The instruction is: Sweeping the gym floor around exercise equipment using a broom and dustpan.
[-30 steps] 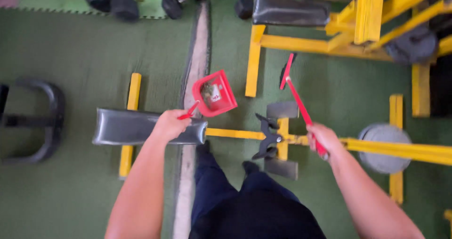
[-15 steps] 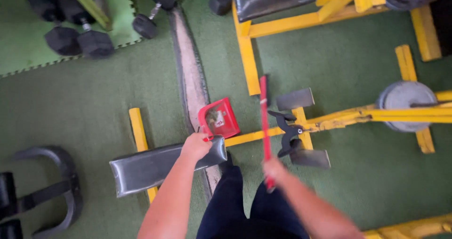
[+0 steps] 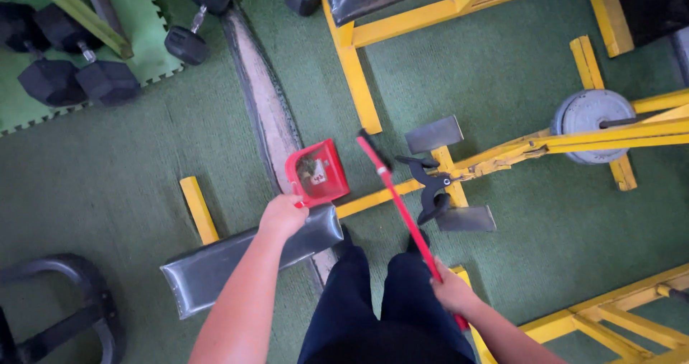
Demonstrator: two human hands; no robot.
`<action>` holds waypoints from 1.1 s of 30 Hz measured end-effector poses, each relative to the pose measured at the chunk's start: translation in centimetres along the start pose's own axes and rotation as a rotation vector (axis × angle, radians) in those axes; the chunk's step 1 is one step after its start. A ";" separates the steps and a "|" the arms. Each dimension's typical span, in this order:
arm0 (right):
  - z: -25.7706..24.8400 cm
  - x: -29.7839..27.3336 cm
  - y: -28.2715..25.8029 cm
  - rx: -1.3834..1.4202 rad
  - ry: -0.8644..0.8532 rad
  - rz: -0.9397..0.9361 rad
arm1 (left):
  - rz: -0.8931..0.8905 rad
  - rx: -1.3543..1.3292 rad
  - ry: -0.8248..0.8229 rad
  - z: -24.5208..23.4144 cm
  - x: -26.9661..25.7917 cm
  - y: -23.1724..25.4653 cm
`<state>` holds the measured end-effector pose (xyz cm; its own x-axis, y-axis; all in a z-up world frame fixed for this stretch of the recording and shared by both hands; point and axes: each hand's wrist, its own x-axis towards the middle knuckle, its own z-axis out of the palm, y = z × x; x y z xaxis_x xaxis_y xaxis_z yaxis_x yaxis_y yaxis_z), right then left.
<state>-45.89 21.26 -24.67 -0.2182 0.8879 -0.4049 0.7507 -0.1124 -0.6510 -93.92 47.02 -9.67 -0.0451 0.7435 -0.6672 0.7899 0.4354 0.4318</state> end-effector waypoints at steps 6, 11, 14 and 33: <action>3.4 3.4 -8.7 0.067 -0.290 0.600 | -0.039 0.004 -0.034 1.0 -0.9 1.4; -5.8 2.4 -20.3 0.421 -0.437 0.800 | -0.038 -0.032 -0.009 1.0 -0.7 0.4; -5.3 1.1 -11.8 0.249 -0.382 0.504 | -0.038 -0.070 0.019 0.4 0.7 0.2; -17.8 1.7 -21.6 0.835 -0.280 0.848 | -0.119 -0.539 -0.036 -6.8 -1.4 -4.6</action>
<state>-51.32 33.12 0.14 -0.0583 0.2793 -0.9584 0.1119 -0.9522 -0.2843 -101.63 47.40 -6.56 -0.0868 0.6597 -0.7465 0.3551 0.7206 0.5956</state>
